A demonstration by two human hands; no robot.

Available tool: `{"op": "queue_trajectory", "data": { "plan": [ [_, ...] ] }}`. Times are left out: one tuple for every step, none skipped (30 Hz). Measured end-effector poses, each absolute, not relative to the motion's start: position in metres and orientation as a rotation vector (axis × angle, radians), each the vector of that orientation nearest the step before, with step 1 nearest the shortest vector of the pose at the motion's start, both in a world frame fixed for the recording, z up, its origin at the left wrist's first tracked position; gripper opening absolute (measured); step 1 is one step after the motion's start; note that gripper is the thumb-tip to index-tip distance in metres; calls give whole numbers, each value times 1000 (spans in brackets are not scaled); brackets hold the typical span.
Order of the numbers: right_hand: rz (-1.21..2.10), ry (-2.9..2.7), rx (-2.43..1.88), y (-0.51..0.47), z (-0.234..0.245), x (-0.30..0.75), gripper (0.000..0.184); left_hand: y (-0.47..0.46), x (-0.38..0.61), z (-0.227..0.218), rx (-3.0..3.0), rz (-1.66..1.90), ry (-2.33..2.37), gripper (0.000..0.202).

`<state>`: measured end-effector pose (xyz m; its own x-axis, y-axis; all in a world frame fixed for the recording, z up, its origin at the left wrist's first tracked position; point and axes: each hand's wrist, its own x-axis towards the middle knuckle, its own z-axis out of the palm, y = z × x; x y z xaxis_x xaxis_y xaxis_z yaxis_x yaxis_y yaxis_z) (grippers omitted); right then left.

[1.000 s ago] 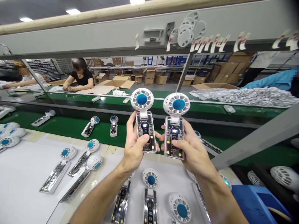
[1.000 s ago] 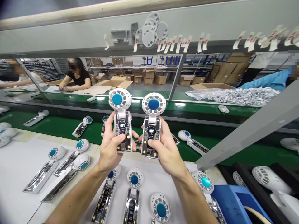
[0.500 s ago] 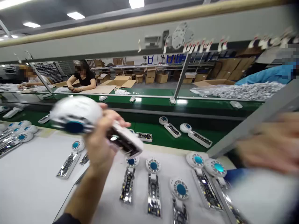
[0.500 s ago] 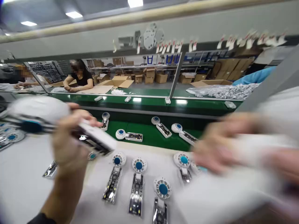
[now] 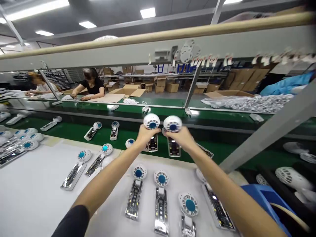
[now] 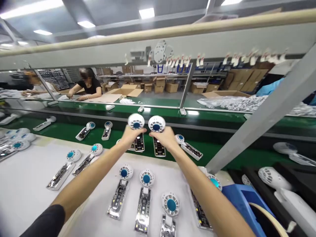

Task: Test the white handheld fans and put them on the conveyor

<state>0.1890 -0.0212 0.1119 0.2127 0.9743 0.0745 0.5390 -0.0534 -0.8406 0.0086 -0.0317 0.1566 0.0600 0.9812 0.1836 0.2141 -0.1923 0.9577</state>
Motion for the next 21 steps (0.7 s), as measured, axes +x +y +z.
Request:
{"op": "queue_trajectory", "data": {
  "plan": [
    [726, -1458, -1794, -14, 111, 186, 30, -16, 23, 143, 1545, 1140, 1294, 21],
    [753, -1484, -1891, -6, 109, 183, 28, -4, 32, 130, 1564, 1079, 1339, 22],
    [770, -1507, -1982, 1, 106, 180, 28, 6, 38, 118, 1593, 1025, 1377, 25],
    [773, -1530, -2058, 7, 102, 178, 28, 13, 40, 106, 1628, 973, 1413, 28],
    [768, -1562, -2115, 12, 99, 177, 28, 18, 38, 96, 1668, 917, 1446, 31],
    [759, -1601, -2155, 16, 95, 178, 29, 23, 33, 86, 1713, 856, 1478, 34],
    [744, -1645, -2182, 19, 92, 180, 30, 26, 26, 78, 1761, 788, 1508, 36],
    [725, -1688, -2201, 21, 89, 184, 31, 30, 17, 71, 1814, 711, 1537, 38],
    [703, -1726, -2218, 22, 87, 188, 32, 34, 7, 66, 1873, 623, 1560, 39],
    [684, -1758, -2236, 24, 84, 193, 34, 37, -4, 62, 1936, 523, 1573, 40],
    [675, -1783, -2256, 26, 82, 197, 35, 41, -16, 60, 2001, 409, 1568, 40],
    [681, -1800, -2282, 28, 80, 201, 36, 44, -27, 59, 2068, 287, 1544, 40],
    [701, -1811, -2307, 31, 79, 203, 36, 47, -38, 60, 2134, 161, 1499, 39],
    [732, -1819, -2330, 34, 77, 203, 36, 48, -47, 61, 2196, 44, 1441, 38],
    [767, -1822, -2347, 37, 75, 202, 36, 49, -54, 63, 2255, -61, 1379, 37],
    [802, -1821, -2358, 41, 74, 200, 35, 48, -59, 65, 2311, -147, 1324, 37],
    [833, -1814, -2364, 44, 73, 197, 34, 46, -63, 67, 2362, -218, 1284, 37],
    [860, -1802, -2364, 47, 72, 194, 34, 43, -65, 69, 2409, -274, 1258, 36],
    [886, -1785, -2357, 49, 72, 190, 33, 39, -67, 72, 2451, -315, 1248, 37],
    [913, -1761, -2347, 49, 73, 186, 33, 35, -69, 76, 2492, -338, 1251, 38],
    [942, -1731, -2330, 49, 74, 183, 32, 31, -71, 81, 2531, -339, 1267, 39]
  ]
}}
